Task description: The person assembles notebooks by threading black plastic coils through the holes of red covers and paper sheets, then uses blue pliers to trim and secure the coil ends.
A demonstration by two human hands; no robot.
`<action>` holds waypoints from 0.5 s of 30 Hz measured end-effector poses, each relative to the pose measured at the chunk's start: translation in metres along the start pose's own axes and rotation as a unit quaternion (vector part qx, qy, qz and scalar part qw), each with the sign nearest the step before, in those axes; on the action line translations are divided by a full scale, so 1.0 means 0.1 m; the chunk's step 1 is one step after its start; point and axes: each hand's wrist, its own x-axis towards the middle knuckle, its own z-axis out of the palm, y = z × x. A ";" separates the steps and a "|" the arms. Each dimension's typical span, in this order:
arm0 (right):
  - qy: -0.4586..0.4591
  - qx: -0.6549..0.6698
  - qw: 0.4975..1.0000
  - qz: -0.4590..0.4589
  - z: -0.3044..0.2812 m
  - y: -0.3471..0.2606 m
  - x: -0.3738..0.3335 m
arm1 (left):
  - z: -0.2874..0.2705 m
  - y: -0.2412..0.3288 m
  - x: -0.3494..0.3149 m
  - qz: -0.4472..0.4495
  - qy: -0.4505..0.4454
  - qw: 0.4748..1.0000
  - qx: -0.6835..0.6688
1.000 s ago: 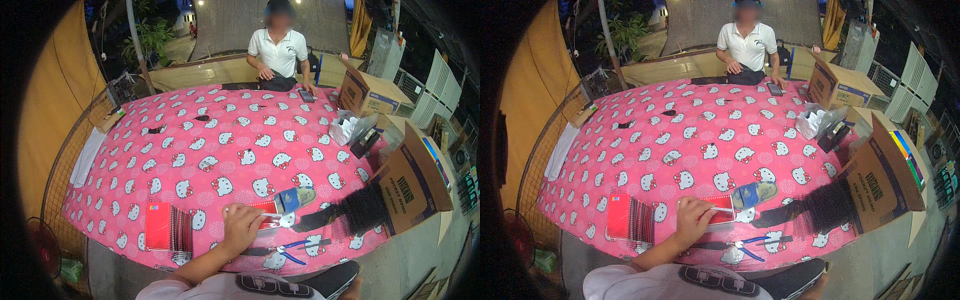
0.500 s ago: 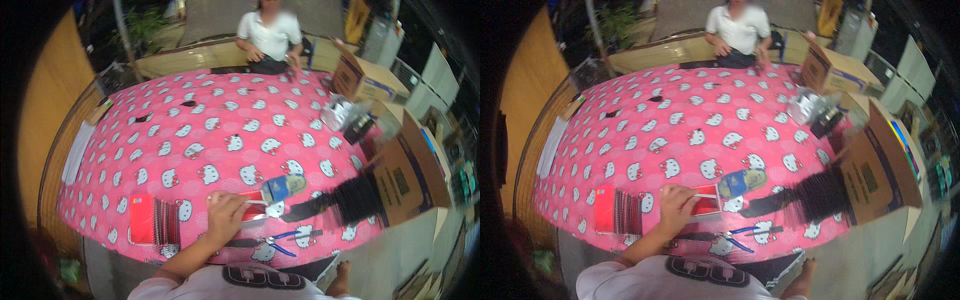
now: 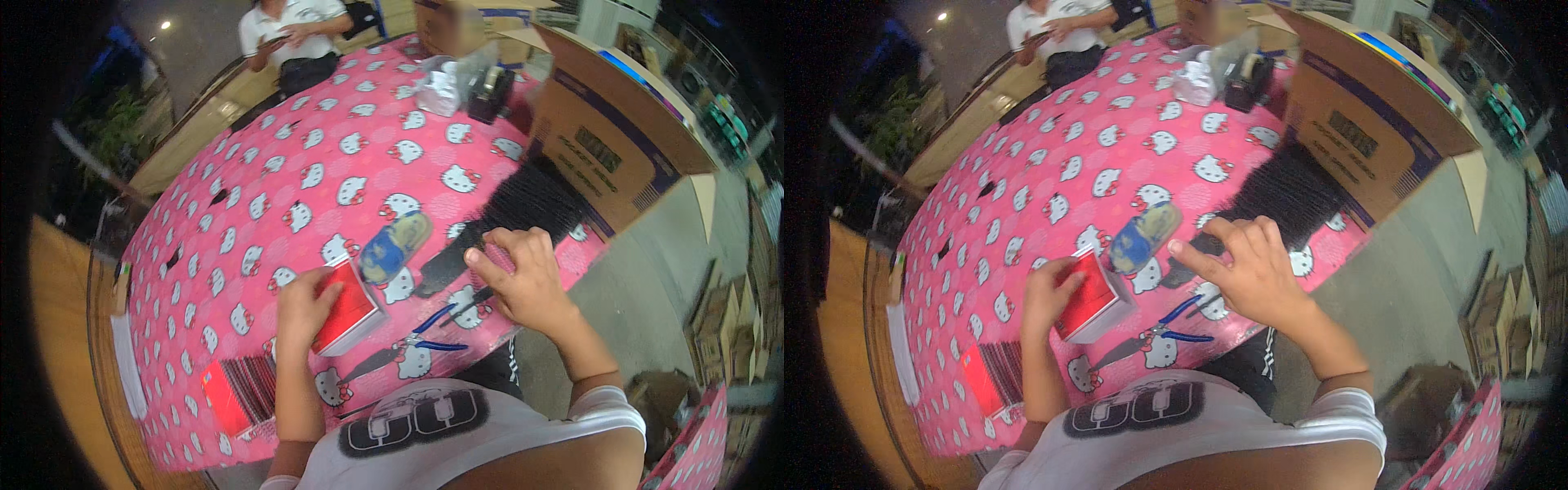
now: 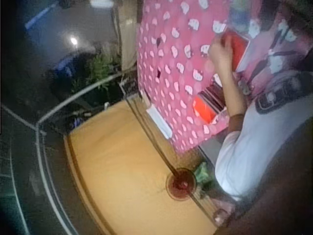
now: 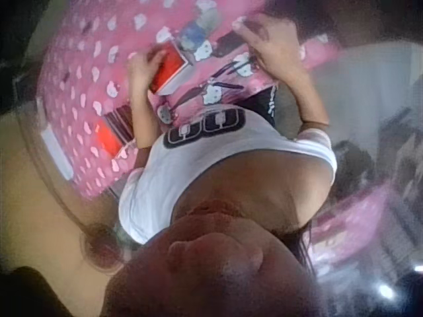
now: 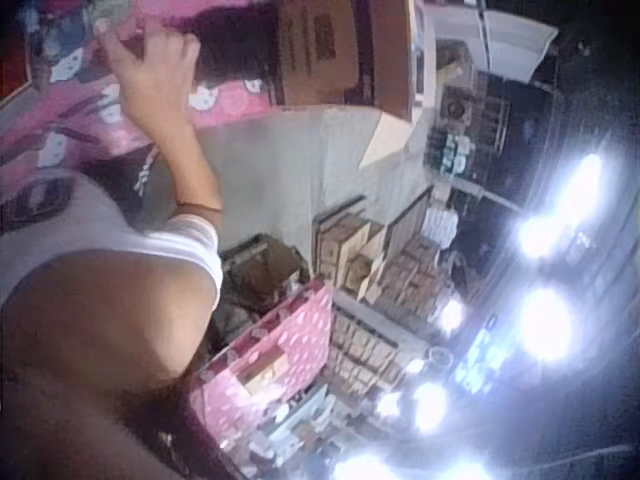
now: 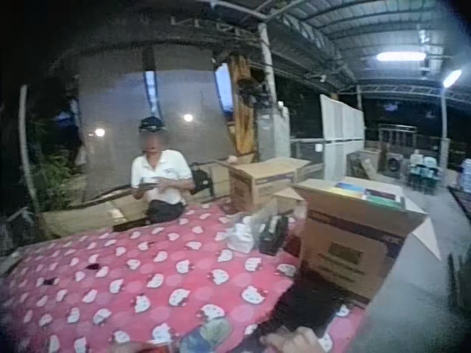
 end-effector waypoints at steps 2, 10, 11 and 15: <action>-0.013 0.016 1.000 -0.020 0.04 -0.08 0.14 | -0.05 0.06 -0.01 -0.011 -0.002 0.999 0.033; -0.068 0.035 0.990 -0.115 0.13 -0.28 0.43 | -0.17 0.88 -0.35 0.010 -0.032 0.808 -0.588; -0.074 0.036 0.989 -0.121 0.12 -0.30 0.45 | -0.17 0.93 -0.37 0.012 -0.040 0.797 -0.602; -0.112 0.039 0.980 -0.160 0.04 -0.36 0.55 | -0.16 0.86 -0.45 0.054 -0.065 0.719 -0.690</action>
